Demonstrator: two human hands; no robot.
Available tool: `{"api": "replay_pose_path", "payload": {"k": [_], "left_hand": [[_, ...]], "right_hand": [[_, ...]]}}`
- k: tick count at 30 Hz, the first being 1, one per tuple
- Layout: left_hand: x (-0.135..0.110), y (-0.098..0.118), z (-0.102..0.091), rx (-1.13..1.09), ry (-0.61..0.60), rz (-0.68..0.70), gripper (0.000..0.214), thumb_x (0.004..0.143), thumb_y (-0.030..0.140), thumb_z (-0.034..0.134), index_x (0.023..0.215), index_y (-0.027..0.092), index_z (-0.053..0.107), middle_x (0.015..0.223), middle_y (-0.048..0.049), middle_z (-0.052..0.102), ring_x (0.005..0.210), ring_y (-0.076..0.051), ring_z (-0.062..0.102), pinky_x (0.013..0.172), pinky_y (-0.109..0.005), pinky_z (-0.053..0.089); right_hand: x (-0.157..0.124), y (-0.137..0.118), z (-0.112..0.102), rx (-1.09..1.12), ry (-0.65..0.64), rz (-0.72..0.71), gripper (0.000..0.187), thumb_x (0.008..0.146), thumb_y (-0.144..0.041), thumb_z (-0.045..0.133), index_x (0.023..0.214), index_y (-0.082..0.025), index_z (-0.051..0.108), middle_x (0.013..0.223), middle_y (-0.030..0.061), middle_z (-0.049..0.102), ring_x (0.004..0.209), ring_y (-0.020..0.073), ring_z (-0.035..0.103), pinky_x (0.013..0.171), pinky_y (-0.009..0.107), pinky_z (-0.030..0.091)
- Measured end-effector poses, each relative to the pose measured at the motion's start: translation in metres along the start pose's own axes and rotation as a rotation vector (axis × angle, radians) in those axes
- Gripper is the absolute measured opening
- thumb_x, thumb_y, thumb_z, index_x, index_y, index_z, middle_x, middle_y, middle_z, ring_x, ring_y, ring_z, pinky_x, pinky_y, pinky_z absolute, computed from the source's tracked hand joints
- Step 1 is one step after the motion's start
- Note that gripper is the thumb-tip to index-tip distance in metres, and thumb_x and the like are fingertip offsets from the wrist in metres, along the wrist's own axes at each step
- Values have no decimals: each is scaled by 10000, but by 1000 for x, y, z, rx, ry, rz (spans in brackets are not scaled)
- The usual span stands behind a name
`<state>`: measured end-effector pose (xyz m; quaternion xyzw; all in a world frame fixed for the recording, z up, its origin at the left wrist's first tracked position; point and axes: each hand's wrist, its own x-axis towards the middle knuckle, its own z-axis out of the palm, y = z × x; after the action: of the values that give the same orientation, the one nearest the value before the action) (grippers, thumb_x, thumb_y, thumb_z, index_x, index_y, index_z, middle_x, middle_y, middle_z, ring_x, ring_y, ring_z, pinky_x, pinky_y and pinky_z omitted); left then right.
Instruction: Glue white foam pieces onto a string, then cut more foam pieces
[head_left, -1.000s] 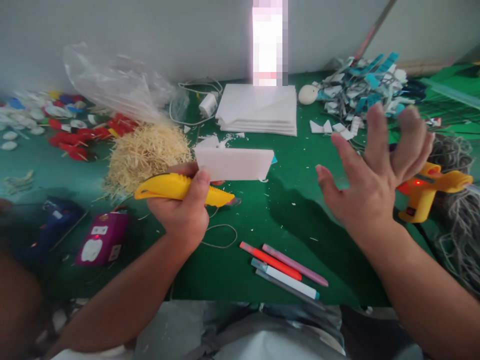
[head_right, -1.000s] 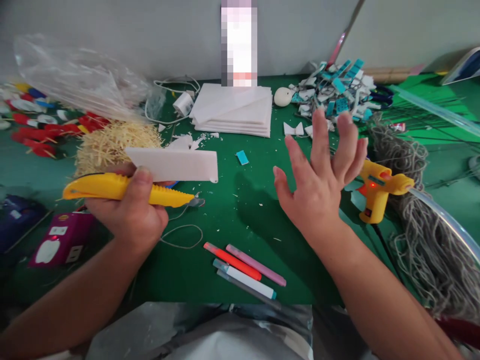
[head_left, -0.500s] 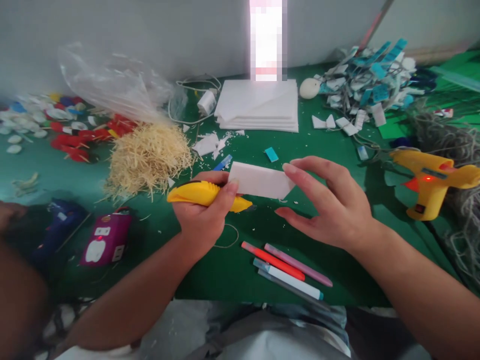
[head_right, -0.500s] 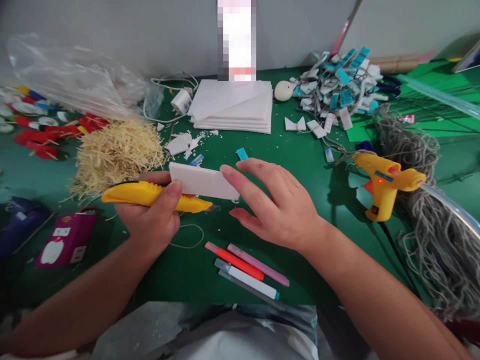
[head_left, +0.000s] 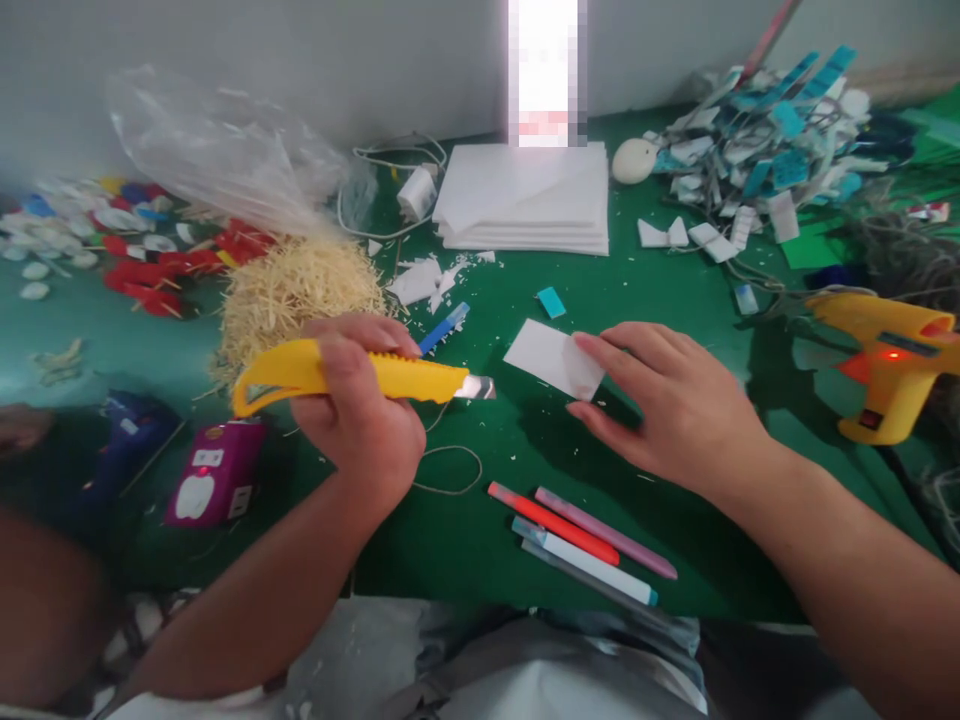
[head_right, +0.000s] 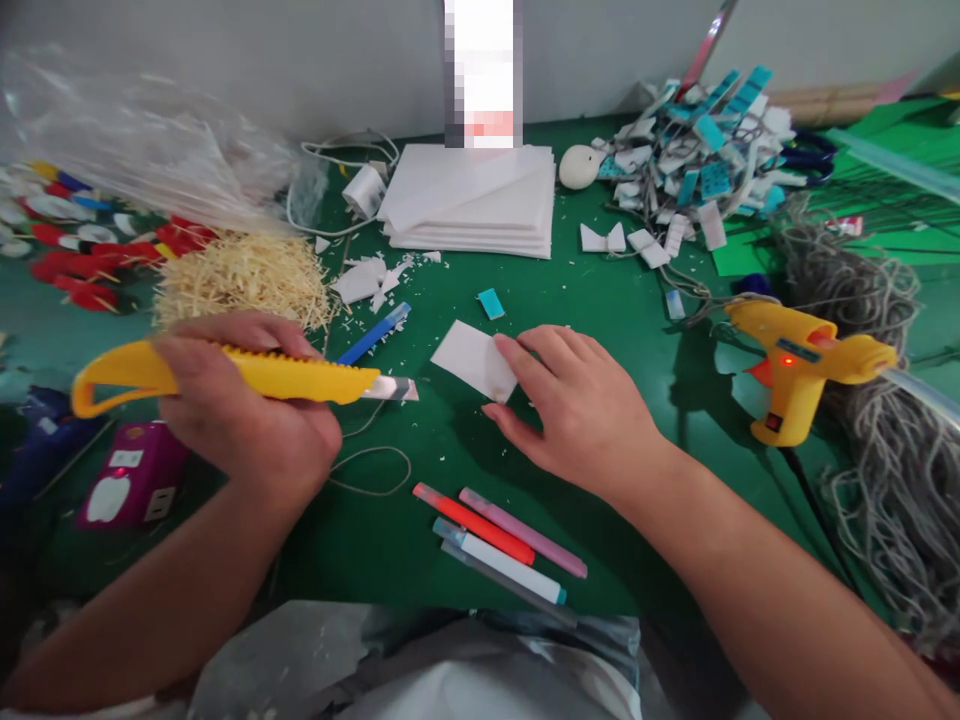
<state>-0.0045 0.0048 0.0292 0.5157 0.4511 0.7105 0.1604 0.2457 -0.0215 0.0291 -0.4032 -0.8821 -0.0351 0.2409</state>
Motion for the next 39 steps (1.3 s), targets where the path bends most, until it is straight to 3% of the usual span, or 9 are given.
{"api": "replay_pose_path", "payload": {"k": [5,10,14,20,23,27,31,35,39], "left_hand": [[1,-10,0,-42,-9,196,461,947,648,662,755,241,561,699,24,493,671,-140,618,571,-410,494],[1,-18,-2,46,-133,322,336,1021,566,589,888,259,613,803,-17,605,763,-173,653,506,-335,483],[-2,-24,-3,75,-138,504,332,995,575,671,954,248,626,773,5,594,734,-169,705,627,-336,607],[-8,-24,-6,45,-366,440,223,993,456,694,1101,280,608,972,-50,764,918,-239,819,601,-309,631],[-7,-22,-6,60,-451,423,186,975,407,698,1040,265,598,1032,-94,817,906,-265,831,578,-312,640],[-8,-24,-6,88,-483,404,168,978,414,665,991,258,604,956,-84,828,862,-276,836,679,-371,698],[-14,-28,-6,79,-522,301,234,980,480,698,997,248,678,949,-78,824,875,-281,840,773,-393,723],[-16,-30,-6,32,-567,339,147,995,354,712,1109,263,703,1057,-80,826,970,-271,839,857,-386,725],[-14,-30,-7,-18,-616,378,219,1028,287,665,1246,273,641,1118,-60,813,1064,-261,825,929,-382,713]], "right_hand": [[-6,0,9,19,-117,100,472,978,-347,676,1398,-141,609,1450,283,650,1294,430,677,971,642,625],[-4,0,10,62,-139,30,376,1014,-317,630,1336,-126,667,1366,258,713,1253,410,703,987,645,630],[-3,1,14,31,-161,-24,352,1018,-235,598,1299,-53,709,1333,265,747,1213,396,730,956,610,660],[-4,2,16,65,-176,-105,354,1023,-179,561,1308,-58,733,1421,217,735,1265,345,725,1011,538,657],[-4,3,17,71,-209,-133,376,1034,-177,533,1329,-63,735,1390,199,757,1247,334,734,1011,518,655],[-4,5,19,77,-205,-132,384,1049,-166,497,1326,-83,749,1374,181,768,1240,326,733,998,523,655],[-4,6,20,51,-188,-145,385,1060,-171,473,1300,-85,763,1367,155,778,1213,310,743,986,488,654],[-6,8,21,66,-213,-111,399,1062,-182,468,1343,-140,749,1421,113,757,1251,291,725,1016,474,635],[-6,8,21,96,-217,-107,394,1056,-184,490,1352,-126,743,1437,116,747,1257,303,718,1020,474,631]]}}
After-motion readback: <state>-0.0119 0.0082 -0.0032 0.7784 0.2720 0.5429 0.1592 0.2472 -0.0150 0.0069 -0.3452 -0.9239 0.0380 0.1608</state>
